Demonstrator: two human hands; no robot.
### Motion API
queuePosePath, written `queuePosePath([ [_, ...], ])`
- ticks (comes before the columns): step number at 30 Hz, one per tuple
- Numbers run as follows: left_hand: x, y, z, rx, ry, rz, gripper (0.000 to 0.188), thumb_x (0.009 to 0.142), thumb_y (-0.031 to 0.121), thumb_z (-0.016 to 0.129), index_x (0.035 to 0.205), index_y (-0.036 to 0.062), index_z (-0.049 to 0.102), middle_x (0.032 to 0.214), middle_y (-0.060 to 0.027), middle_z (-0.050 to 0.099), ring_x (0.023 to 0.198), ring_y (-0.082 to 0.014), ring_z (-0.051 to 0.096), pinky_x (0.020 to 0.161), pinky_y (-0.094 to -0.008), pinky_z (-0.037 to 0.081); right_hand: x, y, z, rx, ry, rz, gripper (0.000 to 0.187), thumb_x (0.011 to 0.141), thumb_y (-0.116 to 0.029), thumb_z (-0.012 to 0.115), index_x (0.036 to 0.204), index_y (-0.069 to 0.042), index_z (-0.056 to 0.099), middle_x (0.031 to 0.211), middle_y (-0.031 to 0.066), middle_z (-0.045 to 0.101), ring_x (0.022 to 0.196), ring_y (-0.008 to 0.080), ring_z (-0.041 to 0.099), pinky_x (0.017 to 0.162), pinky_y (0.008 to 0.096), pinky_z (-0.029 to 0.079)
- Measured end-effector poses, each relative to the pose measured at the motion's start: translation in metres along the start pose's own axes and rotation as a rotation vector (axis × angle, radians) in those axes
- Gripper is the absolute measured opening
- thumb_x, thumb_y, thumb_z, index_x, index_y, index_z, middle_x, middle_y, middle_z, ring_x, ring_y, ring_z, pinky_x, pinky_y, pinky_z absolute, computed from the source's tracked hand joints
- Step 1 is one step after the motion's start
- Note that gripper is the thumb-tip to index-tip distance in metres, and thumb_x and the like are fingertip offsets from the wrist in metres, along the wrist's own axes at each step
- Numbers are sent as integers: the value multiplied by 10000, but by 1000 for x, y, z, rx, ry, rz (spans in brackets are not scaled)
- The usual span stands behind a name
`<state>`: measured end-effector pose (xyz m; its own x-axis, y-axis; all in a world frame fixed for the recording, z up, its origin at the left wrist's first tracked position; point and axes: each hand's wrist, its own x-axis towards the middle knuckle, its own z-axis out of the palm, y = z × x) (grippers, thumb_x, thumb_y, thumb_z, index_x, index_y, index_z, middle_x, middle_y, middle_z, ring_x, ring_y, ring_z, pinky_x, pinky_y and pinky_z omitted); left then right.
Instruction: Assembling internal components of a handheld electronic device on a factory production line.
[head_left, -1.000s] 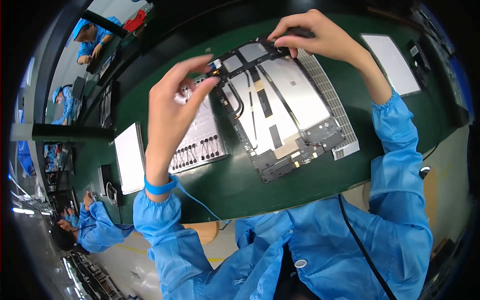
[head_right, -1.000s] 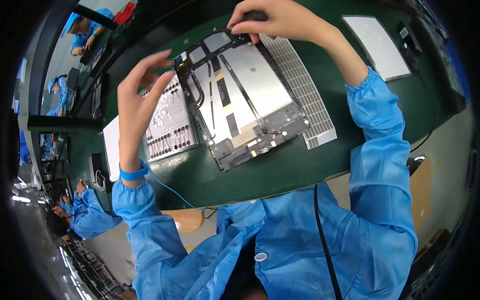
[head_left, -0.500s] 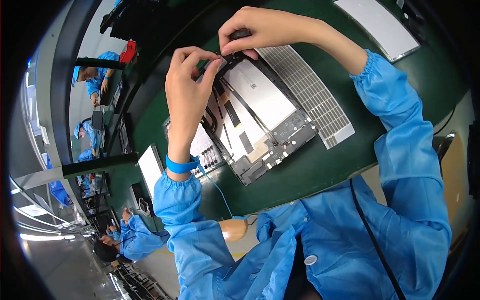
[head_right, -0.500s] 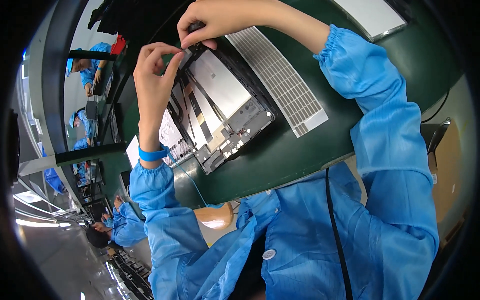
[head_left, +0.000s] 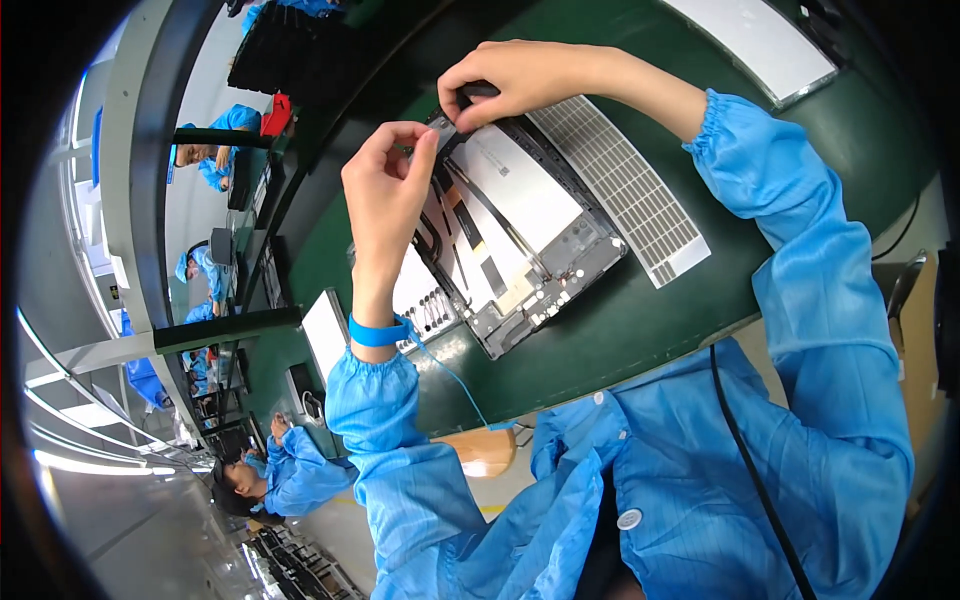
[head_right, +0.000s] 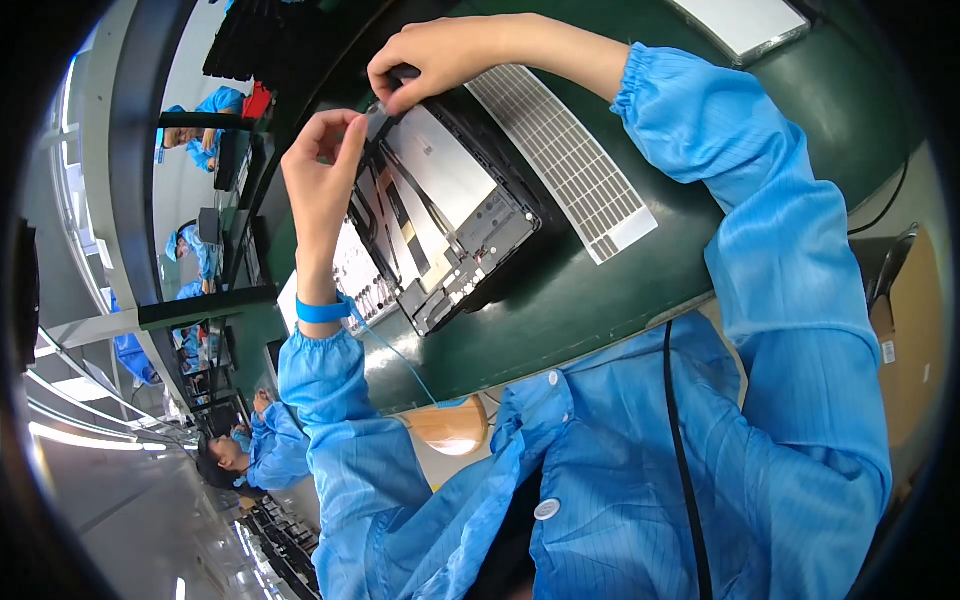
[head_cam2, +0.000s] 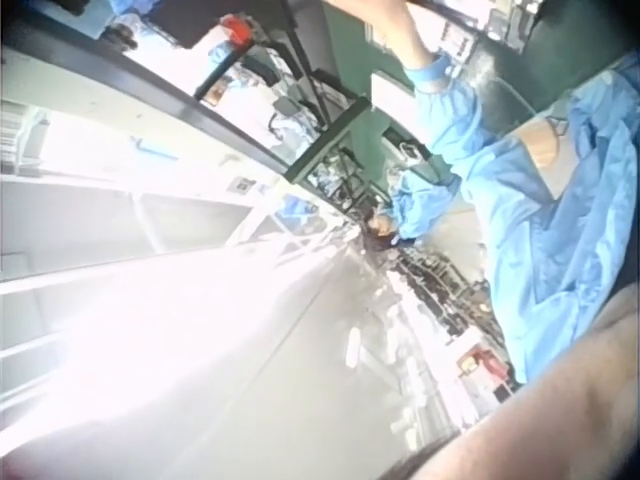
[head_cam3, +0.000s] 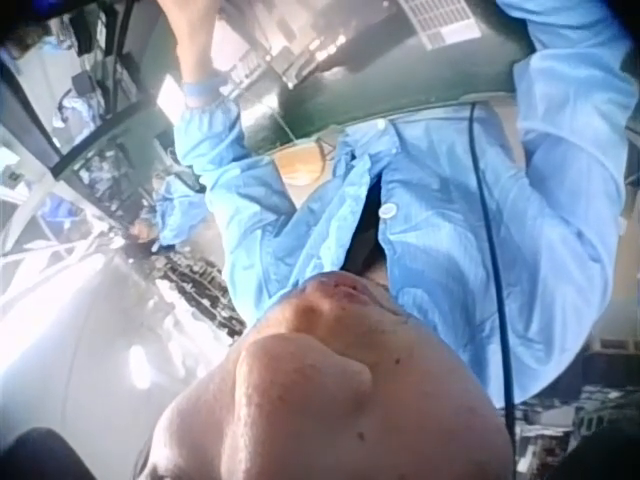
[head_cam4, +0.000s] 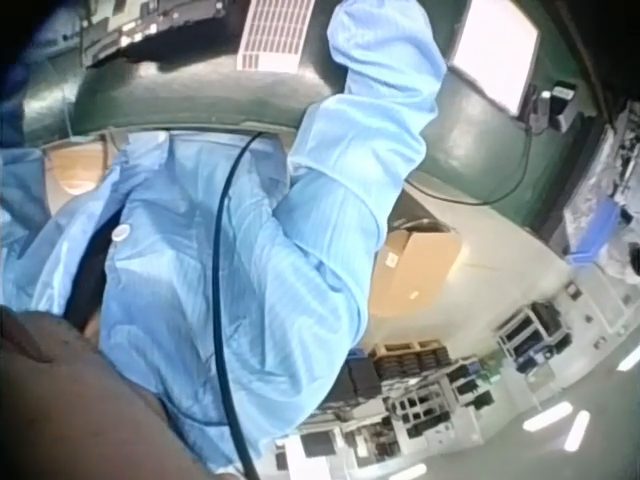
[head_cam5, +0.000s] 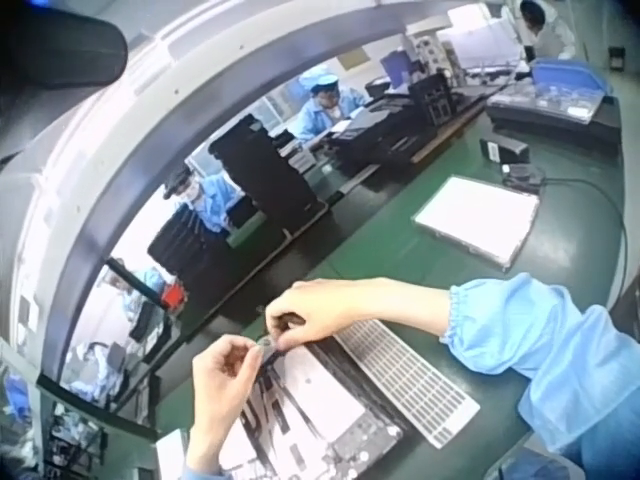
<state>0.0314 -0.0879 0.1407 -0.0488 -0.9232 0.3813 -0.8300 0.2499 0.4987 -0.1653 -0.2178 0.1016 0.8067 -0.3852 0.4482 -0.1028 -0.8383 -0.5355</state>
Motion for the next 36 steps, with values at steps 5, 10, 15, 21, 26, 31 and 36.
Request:
queuePosePath([
  [5,5,18,15,197,4,113,99,873,125,727,916,36,712,723,-3,636,556,-56,432,525,-238,352,3,21,19,-8,197,-30,191,946,-266,637,981,-78,636,769,60,654,729,263,628,701,396,484],
  [10,8,19,20,317,4,247,78,840,129,721,861,59,696,737,-28,648,555,-124,483,532,-280,397,2,16,9,166,61,98,238,939,-303,653,972,-70,618,744,40,590,651,170,541,643,333,439],
  [15,9,19,22,406,2,370,63,839,124,718,858,72,688,750,-25,636,570,-160,517,539,-295,421,2,17,9,280,-12,241,301,921,-358,687,1006,-84,598,717,-10,506,628,104,471,591,285,393],
  [21,9,25,21,490,-8,383,60,821,110,709,824,70,665,761,-35,646,727,-224,643,615,-340,500,1,15,9,380,-74,359,370,886,-366,734,1049,-77,572,757,-14,512,652,86,479,577,261,398],
  [26,6,20,17,310,-46,217,106,856,123,738,929,49,715,764,-37,645,573,-125,505,539,-266,407,3,8,11,561,-64,544,469,830,-306,778,1144,-50,543,806,11,545,711,111,525,623,265,435],
  [31,9,8,14,188,-96,62,134,868,157,722,908,30,704,745,-39,653,554,-130,519,542,-295,422,4,-1,9,573,-50,604,525,783,-263,776,1216,-54,568,818,42,562,805,162,552,780,337,479],
  [36,24,-14,13,2,-207,-136,173,896,160,735,948,0,698,738,5,613,606,-42,451,569,-212,366,9,-4,11,515,-65,607,536,819,-280,784,1232,-42,537,876,68,609,747,141,577,643,279,455],
])
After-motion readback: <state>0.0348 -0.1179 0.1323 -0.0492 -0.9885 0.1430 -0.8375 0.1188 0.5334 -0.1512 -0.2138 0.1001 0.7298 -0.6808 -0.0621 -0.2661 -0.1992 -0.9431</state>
